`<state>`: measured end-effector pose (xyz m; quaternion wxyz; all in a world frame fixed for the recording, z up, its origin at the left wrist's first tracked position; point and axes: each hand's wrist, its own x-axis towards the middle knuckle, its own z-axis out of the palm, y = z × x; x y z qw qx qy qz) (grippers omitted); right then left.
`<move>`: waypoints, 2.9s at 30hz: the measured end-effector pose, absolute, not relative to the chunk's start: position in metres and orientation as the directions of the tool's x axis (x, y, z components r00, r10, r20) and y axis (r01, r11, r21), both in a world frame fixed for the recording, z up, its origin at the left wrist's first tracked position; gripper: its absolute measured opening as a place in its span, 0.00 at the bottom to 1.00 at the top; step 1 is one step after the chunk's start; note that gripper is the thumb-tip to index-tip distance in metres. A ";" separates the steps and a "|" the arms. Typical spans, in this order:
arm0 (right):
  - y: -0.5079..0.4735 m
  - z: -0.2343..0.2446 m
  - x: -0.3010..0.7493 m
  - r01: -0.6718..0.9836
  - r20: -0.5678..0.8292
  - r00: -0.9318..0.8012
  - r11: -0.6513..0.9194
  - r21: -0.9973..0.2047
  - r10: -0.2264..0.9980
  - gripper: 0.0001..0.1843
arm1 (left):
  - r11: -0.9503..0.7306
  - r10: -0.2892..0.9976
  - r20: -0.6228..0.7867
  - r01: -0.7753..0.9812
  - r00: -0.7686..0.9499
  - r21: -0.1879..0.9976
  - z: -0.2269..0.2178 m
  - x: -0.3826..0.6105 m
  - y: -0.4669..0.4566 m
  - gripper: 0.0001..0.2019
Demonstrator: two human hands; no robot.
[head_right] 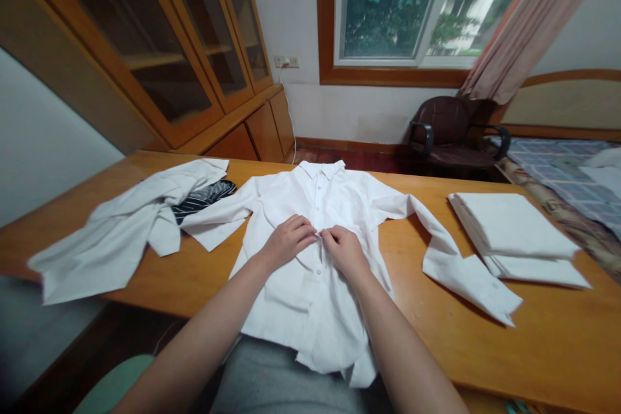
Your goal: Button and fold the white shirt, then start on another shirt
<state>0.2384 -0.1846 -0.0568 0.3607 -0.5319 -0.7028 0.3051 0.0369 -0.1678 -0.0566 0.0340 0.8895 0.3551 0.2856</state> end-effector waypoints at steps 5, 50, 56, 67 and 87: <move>-0.184 -0.059 0.239 0.513 0.176 -0.168 0.239 -0.825 0.970 0.18 | -0.747 0.648 0.480 0.616 0.591 0.251 -0.055 0.037 -0.168 0.06; -0.185 -0.056 0.239 0.509 0.161 -0.177 0.230 -0.829 0.971 0.16 | -0.744 0.649 0.467 0.630 0.601 0.223 -0.055 0.037 -0.168 0.07; -0.183 -0.058 0.238 0.515 0.164 -0.183 0.236 -0.824 0.969 0.16 | -0.744 0.647 0.462 0.635 0.606 0.209 -0.057 0.036 -0.167 0.07; -0.183 -0.059 0.238 0.491 0.172 -0.169 0.234 -0.839 0.971 0.13 | -0.751 0.638 0.460 0.632 0.618 0.193 -0.056 0.036 -0.168 0.06; -0.185 -0.060 0.241 0.480 0.260 -0.227 0.341 -0.808 0.938 0.13 | -0.741 0.649 0.471 0.635 0.597 0.217 -0.061 0.035 -0.167 0.06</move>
